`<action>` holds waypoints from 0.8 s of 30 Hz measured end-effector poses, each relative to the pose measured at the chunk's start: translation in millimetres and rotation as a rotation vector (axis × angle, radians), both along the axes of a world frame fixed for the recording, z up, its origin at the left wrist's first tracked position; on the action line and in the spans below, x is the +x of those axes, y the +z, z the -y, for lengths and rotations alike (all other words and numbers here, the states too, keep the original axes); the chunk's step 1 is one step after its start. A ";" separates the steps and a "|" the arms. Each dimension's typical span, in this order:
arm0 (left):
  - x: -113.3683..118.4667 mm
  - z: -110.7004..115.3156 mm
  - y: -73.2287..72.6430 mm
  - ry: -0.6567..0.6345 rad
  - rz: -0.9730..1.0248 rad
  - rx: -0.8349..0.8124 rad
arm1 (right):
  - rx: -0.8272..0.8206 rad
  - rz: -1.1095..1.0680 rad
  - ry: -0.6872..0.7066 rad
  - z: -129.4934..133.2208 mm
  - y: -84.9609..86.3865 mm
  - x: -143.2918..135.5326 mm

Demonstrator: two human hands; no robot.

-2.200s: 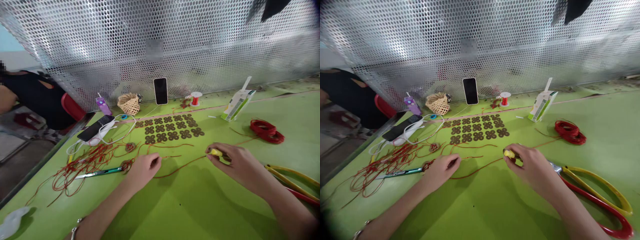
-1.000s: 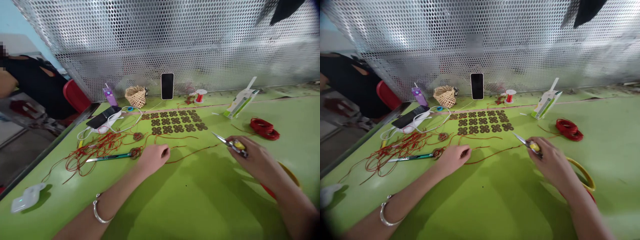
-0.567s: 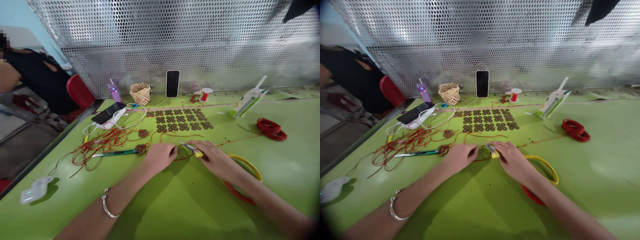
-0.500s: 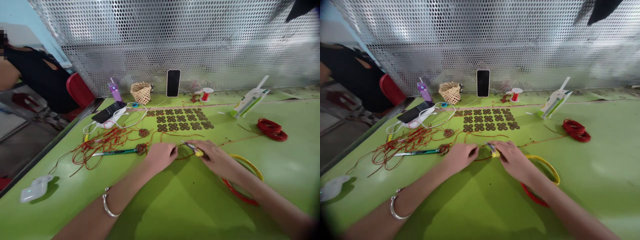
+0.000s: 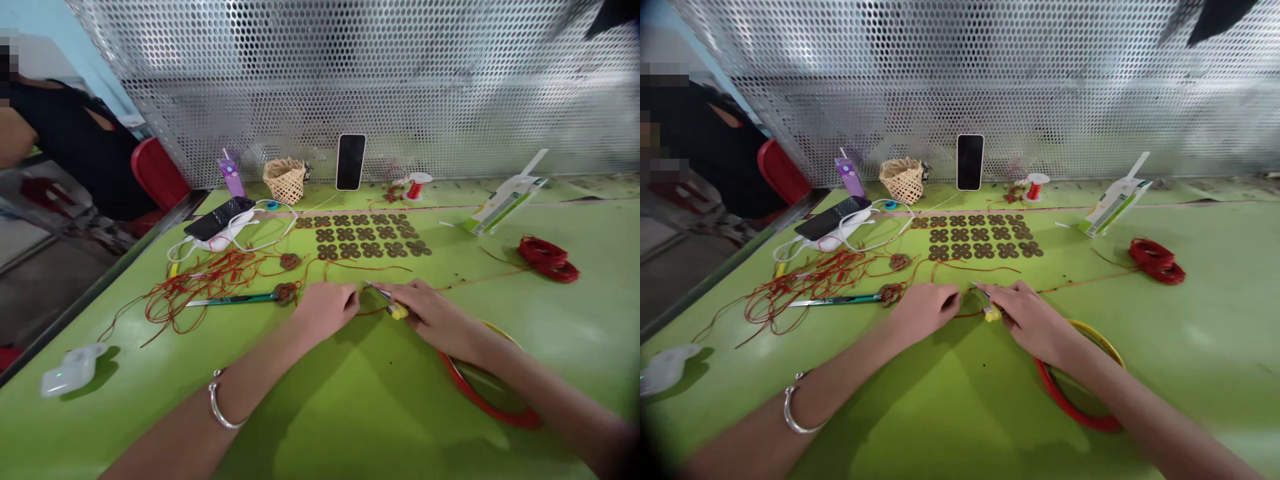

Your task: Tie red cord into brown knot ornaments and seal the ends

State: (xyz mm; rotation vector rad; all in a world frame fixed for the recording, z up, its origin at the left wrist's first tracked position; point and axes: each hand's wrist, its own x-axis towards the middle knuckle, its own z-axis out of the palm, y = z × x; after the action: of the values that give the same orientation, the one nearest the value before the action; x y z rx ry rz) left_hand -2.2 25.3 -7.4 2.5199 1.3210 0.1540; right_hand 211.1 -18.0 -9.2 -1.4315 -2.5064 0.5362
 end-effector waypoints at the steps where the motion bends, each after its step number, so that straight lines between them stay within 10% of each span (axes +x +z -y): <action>1: 0.1 0.1 0.1 0.001 0.000 0.003 | 0.004 0.011 0.004 0.1 0.2 -0.6; 17: 8.8 -0.4 -6.5 -0.152 0.074 0.264 | 0.233 0.487 0.087 4.9 7.8 -30.5; 24: 15.4 -5.9 -2.9 -0.189 0.039 0.288 | 0.187 0.255 0.027 6.1 12.5 -13.5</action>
State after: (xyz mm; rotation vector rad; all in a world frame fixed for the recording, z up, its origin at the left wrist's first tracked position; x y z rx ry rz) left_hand 13.1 31.2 -10.3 2.8478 1.1050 0.3743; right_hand 197.7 -24.1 3.3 -1.4768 -2.6871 0.1229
